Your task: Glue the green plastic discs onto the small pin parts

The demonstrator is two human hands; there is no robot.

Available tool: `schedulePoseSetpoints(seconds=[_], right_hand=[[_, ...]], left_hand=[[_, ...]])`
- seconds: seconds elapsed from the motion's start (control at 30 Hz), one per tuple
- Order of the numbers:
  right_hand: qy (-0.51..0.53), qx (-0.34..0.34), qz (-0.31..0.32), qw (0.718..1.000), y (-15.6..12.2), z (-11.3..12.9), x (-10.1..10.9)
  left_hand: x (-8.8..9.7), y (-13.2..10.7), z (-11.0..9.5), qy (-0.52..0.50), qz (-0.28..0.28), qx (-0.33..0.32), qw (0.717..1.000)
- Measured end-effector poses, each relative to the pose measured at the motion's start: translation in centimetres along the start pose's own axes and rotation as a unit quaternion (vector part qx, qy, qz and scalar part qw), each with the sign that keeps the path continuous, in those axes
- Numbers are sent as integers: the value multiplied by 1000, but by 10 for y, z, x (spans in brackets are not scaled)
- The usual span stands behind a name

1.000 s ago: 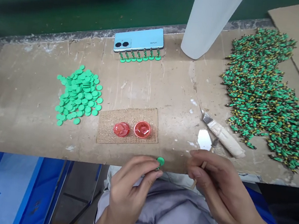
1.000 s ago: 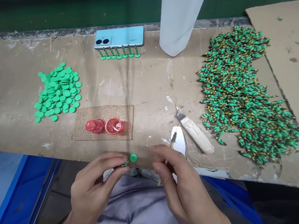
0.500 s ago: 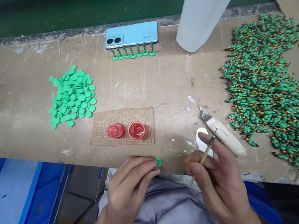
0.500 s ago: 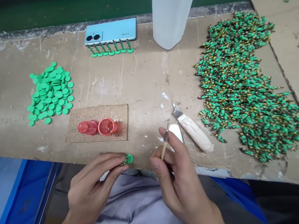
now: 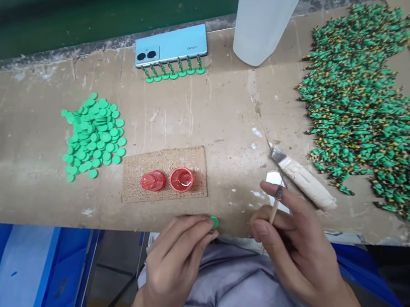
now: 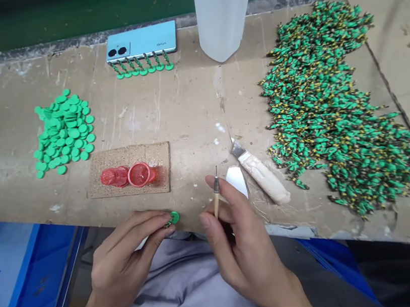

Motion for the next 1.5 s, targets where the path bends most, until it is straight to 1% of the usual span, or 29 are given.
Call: schedulePoseSetpoints(seconds=[0.1, 0.3, 0.37, 0.47, 0.63, 0.77, 0.87, 1.03, 1.23, 1.5], right_hand=[[18, -7, 7, 1000, 0, 0, 0], [62, -45, -15, 997, 6, 2, 6], [66, -21, -23, 997, 10, 7, 9], [33, 38, -48, 998, 16, 18, 12], [-3, 41, -73, 997, 20, 24, 1], [-81, 73, -104, 989, 20, 28, -4], [-112, 89, -117, 983, 21, 29, -6], [-121, 132, -93, 980, 24, 32, -12], [-117, 146, -71, 980, 25, 32, -16], [-103, 141, -32, 984, 25, 29, -21]], left_hand=[[0, 0, -1, 11, 9, -5, 1000], [1, -1, 1, 17, 16, -6, 1000], [1, -1, 1, 17, 19, -6, 1000], [2, 1, 2, 16, 21, -6, 1000], [3, 2, 4, 18, 18, -7, 1000], [2, 2, 4, 35, 28, -10, 999], [2, 3, 2, 46, 25, -26, 998], [1, 5, 1, 48, 27, -53, 997], [0, 6, 3, 40, 29, -53, 997], [0, 7, 3, 33, 30, -52, 998]])
Point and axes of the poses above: each hand's wrist, its own y-axis towards the middle knuckle, its own x-axis out of the back of the hand, z = x × y, the point moved 5 cm from there along y, towards the middle knuckle, and after that the axes turned 9 degrees about -y, right-handed, at the moved point
